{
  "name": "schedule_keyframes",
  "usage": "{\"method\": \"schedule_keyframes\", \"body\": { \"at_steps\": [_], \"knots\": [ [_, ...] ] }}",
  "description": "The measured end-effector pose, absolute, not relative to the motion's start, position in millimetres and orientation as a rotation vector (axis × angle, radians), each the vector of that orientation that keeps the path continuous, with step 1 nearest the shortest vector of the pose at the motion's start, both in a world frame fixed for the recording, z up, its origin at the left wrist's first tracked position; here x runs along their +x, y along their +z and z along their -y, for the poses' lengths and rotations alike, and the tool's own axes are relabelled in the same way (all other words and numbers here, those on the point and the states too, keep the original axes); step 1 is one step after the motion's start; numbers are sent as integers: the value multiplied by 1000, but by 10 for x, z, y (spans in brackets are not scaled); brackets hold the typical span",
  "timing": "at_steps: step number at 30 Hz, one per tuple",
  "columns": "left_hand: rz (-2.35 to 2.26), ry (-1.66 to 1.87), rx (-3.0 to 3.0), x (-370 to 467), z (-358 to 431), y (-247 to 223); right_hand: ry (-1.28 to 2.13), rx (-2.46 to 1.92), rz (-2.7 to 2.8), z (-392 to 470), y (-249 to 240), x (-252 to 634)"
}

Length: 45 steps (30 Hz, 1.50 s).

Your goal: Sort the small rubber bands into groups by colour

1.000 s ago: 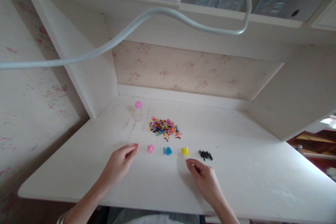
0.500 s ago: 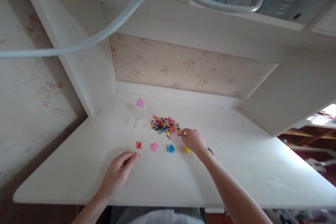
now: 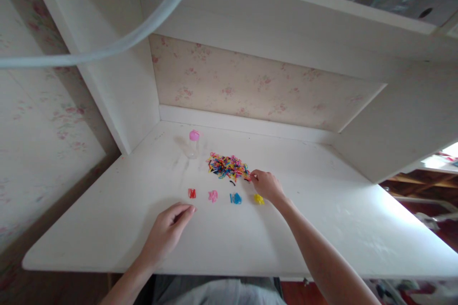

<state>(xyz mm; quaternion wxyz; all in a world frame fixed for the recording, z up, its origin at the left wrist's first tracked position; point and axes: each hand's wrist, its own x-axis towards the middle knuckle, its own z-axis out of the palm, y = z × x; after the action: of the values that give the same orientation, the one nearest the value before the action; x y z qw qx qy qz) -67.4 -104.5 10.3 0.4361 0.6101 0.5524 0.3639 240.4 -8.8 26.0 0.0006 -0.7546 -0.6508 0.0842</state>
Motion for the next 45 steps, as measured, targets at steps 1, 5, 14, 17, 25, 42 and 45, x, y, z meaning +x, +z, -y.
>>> {"method": "schedule_keyframes", "body": {
  "at_steps": [1, 5, 14, 17, 25, 42, 45],
  "knots": [
    [-1372, 905, 1528, -675, 1046, 103, 266, -2366, 2042, 86, 255, 2408],
    [-1349, 904, 1560, -675, 1044, 121, 294, -2338, 2056, 73, 238, 2410],
    [-1349, 908, 1579, -656, 1051, 169, 316, -2318, 2047, 7, 237, 2400],
    [-1355, 910, 1576, -658, 1048, 158, 329, -2316, 2052, -5, 247, 2400],
    [-1344, 916, 1588, -661, 1048, 177, 326, -2292, 2008, 23, 282, 2425],
    [-1355, 922, 1573, -639, 1053, 178, 672, -1934, 2061, 536, 413, 1602],
    [-1356, 916, 1569, -645, 1055, 176, 630, -1998, 2109, 537, 394, 1458]
  ]
}}
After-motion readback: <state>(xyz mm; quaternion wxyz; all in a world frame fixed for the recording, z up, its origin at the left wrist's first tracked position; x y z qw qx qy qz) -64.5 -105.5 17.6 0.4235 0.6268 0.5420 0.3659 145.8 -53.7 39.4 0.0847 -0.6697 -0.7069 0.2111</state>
